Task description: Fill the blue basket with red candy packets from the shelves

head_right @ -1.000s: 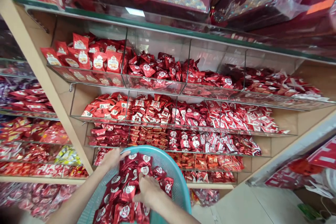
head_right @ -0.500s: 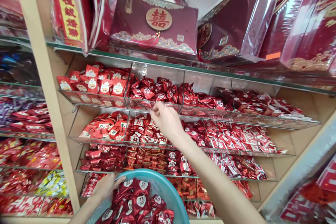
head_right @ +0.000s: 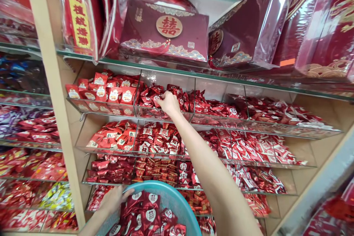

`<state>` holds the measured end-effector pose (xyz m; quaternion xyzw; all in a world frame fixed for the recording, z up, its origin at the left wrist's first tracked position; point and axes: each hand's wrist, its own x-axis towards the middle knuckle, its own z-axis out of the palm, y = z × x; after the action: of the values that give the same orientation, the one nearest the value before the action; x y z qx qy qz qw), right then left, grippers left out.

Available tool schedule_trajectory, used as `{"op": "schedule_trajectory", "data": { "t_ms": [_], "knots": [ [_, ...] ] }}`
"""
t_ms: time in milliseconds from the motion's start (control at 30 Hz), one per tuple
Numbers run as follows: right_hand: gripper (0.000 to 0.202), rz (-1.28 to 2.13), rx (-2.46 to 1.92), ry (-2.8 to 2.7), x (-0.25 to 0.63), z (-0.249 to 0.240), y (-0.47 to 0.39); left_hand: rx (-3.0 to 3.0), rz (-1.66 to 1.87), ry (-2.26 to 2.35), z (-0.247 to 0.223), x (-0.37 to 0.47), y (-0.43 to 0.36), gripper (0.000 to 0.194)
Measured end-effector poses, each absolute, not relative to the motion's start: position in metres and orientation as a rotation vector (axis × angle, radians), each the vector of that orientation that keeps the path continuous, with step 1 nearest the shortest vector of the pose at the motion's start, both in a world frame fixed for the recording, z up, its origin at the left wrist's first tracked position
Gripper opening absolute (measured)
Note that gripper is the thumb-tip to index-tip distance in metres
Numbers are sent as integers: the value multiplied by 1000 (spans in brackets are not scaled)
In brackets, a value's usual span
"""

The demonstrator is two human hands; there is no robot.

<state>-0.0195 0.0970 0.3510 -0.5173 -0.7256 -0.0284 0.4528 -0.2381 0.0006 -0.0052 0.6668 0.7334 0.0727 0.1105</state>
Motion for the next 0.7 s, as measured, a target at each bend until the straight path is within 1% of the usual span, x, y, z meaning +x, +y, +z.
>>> {"op": "schedule_trajectory", "data": {
  "t_ms": [133,333,433,533,633,700],
  "knots": [
    [19,80,-1142,-1782,-13,346,103,2060,225,2156,-7,-238,1,54],
    [19,292,-921,-1631,-8,345,109,2058,161,2172,-3,-238,0,58],
    [18,314,-789,-1581,-1,350,97,2062,156,2149,-2,-238,2,58],
    [17,233,-666,-1557,12,350,66,2051,148,2118,-1,-237,4,62],
    [17,216,-608,-1592,24,326,19,2035,141,2122,0,-236,5,65],
    [16,309,-662,-1656,29,289,-10,2023,145,2123,1,-235,5,65]
  ]
}}
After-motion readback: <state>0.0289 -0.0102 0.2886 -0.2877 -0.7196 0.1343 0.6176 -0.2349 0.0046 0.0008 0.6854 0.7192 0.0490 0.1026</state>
